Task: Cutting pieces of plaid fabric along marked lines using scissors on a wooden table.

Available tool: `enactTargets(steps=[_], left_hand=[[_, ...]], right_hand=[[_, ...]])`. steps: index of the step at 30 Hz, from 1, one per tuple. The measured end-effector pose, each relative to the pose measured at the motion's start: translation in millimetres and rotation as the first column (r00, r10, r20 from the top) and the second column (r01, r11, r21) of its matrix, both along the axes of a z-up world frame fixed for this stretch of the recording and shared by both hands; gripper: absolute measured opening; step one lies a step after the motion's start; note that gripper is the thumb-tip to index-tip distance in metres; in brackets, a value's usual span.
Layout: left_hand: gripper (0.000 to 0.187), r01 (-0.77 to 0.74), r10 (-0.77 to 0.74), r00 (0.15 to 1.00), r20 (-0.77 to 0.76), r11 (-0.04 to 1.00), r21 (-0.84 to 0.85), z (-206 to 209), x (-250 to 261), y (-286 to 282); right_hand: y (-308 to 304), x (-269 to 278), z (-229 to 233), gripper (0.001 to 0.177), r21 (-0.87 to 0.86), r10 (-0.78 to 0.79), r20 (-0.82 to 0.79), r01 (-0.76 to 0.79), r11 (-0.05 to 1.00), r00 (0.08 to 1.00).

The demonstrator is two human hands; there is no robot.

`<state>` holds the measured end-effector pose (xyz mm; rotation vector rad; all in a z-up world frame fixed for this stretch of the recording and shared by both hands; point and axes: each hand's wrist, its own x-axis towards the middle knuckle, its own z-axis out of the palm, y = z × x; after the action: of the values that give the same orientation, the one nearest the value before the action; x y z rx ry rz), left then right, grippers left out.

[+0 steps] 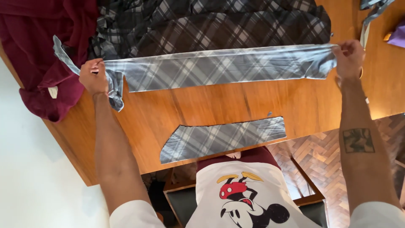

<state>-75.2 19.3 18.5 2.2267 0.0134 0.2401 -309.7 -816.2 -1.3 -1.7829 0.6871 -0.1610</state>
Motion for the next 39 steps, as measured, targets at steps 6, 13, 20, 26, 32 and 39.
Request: enactTargets(steps=[6, 13, 20, 26, 32, 39], left_hand=[[0.04, -0.215, 0.158, 0.969, 0.19, 0.917, 0.336, 24.6, -14.0, -44.7], [0.023, 0.077, -0.121, 0.989, 0.087, 0.915, 0.397, 23.3, -108.6, -112.4], [0.038, 0.177, -0.235, 0.97, 0.061, 0.857, 0.483, -0.4, -124.7, -113.1], [0.062, 0.315, -0.297, 0.947, -0.122, 0.78, 0.541, 1.3, -125.7, -104.4], [0.066, 0.256, -0.206, 0.966, -0.154, 0.811, 0.526, 2.9, -194.3, -96.7], [0.066, 0.197, -0.09, 0.972, -0.216, 0.81, 0.552, 10.5, -288.8, -97.5]], right_hand=[[9.0, 15.0, -10.4, 0.043, -0.335, 0.124, 0.137, -0.072, 0.94, 0.983], [144.0, -23.0, 23.5, 0.027, -0.796, 0.33, -0.044, -0.232, 0.559, 0.943], [203.5, -23.3, 34.9, 0.028, -0.755, 0.262, -0.125, -0.263, 0.601, 0.957], [206.6, -11.3, 20.7, 0.068, -0.737, 0.118, -0.319, -0.324, 0.593, 0.94], [201.1, -43.0, 21.8, 0.077, -0.666, 0.151, -0.443, -0.438, 0.604, 0.884], [179.5, -80.2, 22.1, 0.077, -0.692, 0.269, -0.451, -0.524, 0.497, 0.851]])
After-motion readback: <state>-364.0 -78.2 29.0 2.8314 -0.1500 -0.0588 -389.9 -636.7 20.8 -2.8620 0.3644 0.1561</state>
